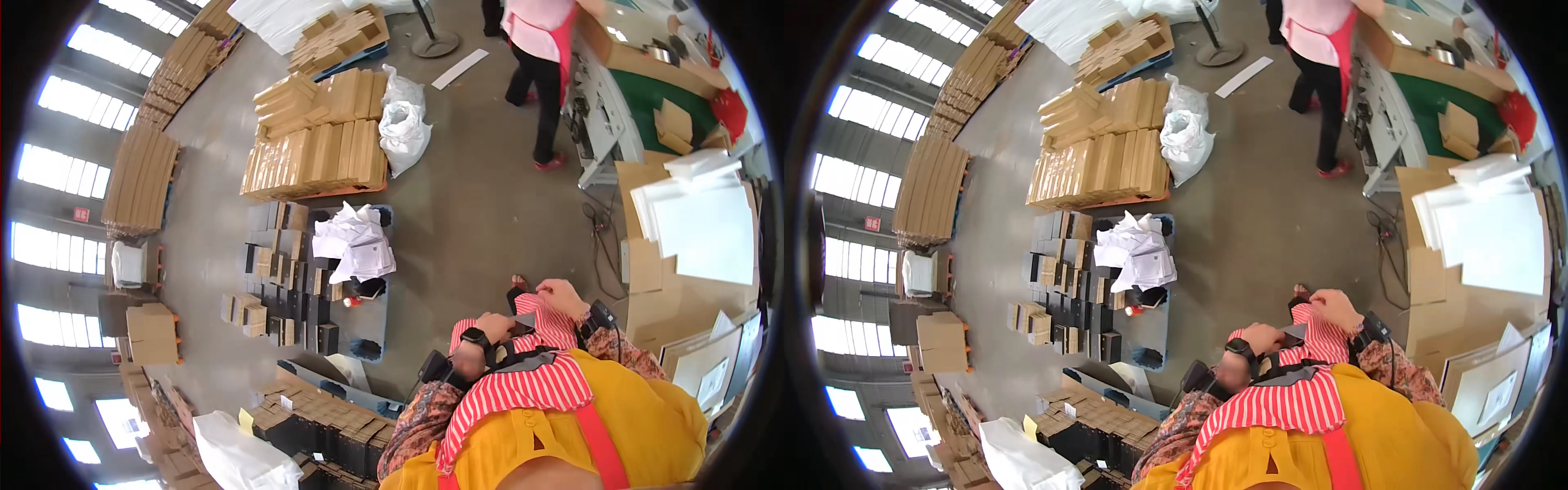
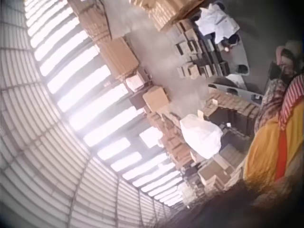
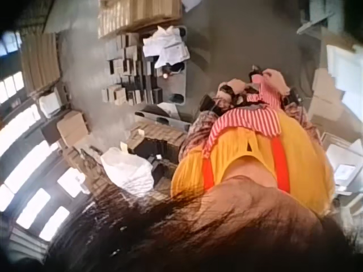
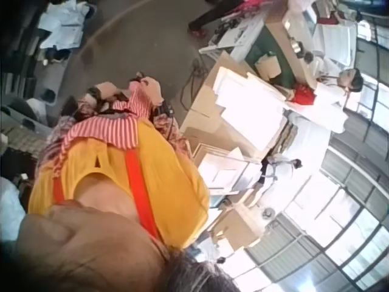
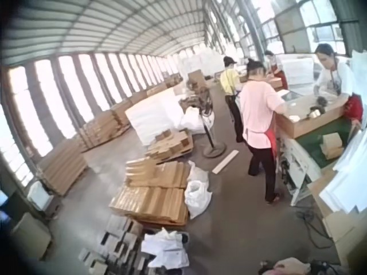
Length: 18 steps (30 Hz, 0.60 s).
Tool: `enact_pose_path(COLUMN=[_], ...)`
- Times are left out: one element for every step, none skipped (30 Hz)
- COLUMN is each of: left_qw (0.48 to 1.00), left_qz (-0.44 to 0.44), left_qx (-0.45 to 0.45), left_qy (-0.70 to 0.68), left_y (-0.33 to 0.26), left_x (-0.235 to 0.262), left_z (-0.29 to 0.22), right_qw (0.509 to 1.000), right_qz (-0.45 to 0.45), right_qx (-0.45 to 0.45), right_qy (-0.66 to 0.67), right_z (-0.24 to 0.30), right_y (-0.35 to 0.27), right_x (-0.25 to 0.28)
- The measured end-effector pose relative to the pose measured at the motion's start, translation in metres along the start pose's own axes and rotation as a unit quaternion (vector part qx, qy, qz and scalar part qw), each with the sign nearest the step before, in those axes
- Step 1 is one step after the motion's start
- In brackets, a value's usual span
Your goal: Packing wooden boards and protective foam into cardboard boxes at a workstation.
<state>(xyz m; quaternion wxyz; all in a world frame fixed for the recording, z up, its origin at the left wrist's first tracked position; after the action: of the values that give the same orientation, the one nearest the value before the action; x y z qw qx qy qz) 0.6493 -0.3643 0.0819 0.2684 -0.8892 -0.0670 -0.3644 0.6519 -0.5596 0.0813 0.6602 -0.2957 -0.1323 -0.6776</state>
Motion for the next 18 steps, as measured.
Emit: enact_pose_path(left_qw=[1.0, 0.998, 0.994, 0.99, 0.985, 0.983, 0.973, 0.959, 0.947, 0.933, 0.928, 0.919, 0.901, 0.883, 0.859, 0.839, 0.81, 0.774], left_qz=[-0.008, -0.046, -0.056, -0.065, -0.104, -0.116, -0.156, -0.196, -0.221, -0.247, -0.251, -0.248, -0.272, -0.295, -0.328, -0.355, -0.361, -0.363], left_qx=[0.017, 0.024, 0.048, 0.067, 0.049, 0.049, 0.051, 0.053, 0.062, 0.072, 0.104, 0.126, 0.126, 0.124, 0.127, 0.146, 0.189, 0.234], left_qy=[-0.02, -0.045, -0.075, -0.107, -0.126, -0.132, -0.165, -0.197, -0.224, -0.251, -0.253, -0.281, -0.312, -0.344, -0.372, -0.385, -0.422, -0.463], left_y=[-0.002, -0.009, -0.014, -0.015, -0.019, -0.024, -0.029, -0.036, -0.043, -0.052, -0.061, -0.069, -0.078, -0.087, -0.098, -0.108, -0.121, -0.134], left_x=[0.015, 0.031, 0.043, 0.058, 0.078, 0.092, 0.102, 0.111, 0.124, 0.142, 0.156, 0.156, 0.171, 0.188, 0.201, 0.221, 0.245, 0.258], left_z=[0.011, 0.02, 0.033, 0.045, 0.051, 0.062, 0.08, 0.098, 0.116, 0.133, 0.153, 0.179, 0.202, 0.223, 0.248, 0.272, 0.298, 0.314], right_qw=[1.0, 1.0, 0.999, 0.997, 0.994, 0.993, 0.988, 0.981, 0.976, 0.974, 0.969, 0.961, 0.959, 0.957, 0.958, 0.96, 0.965, 0.96], right_qz=[0.014, 0.022, 0.051, 0.078, 0.105, 0.117, 0.152, 0.187, 0.205, 0.212, 0.231, 0.254, 0.257, 0.26, 0.258, 0.251, 0.232, 0.244], right_qx=[-0.003, 0.001, 0.0, -0.005, -0.024, -0.017, -0.007, 0.001, 0.006, 0.012, 0.02, 0.036, 0.027, 0.031, 0.023, 0.013, -0.079, -0.086], right_qy=[0.005, 0.003, -0.008, -0.022, -0.015, -0.024, -0.038, -0.052, -0.068, -0.076, -0.089, -0.102, -0.118, -0.126, -0.124, -0.121, -0.097, -0.11], right_z=[0.005, 0.015, 0.025, 0.029, 0.028, 0.037, 0.048, 0.059, 0.063, 0.066, 0.068, 0.074, 0.067, 0.053, 0.038, 0.03, 0.014, 0.006], right_y=[0.022, 0.046, 0.071, 0.095, 0.118, 0.142, 0.166, 0.191, 0.215, 0.24, 0.263, 0.288, 0.313, 0.334, 0.357, 0.384, 0.403, 0.409], right_x=[0.001, -0.003, -0.009, -0.013, -0.02, -0.025, -0.038, -0.052, -0.065, -0.078, -0.094, -0.114, -0.129, -0.142, -0.154, -0.166, -0.17, -0.171])
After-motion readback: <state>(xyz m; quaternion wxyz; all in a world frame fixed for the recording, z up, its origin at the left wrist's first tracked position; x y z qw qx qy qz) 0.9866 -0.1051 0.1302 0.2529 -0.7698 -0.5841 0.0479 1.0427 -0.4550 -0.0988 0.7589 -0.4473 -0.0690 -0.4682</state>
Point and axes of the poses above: each hand's wrist, its own y-axis towards the middle knuckle, its own x-axis out of the back of the hand, z = x × y, the point moved 9 cm from there along y, towards the middle knuckle, and after that the axes turned 4 degrees about -x, right-handed, at the moved point
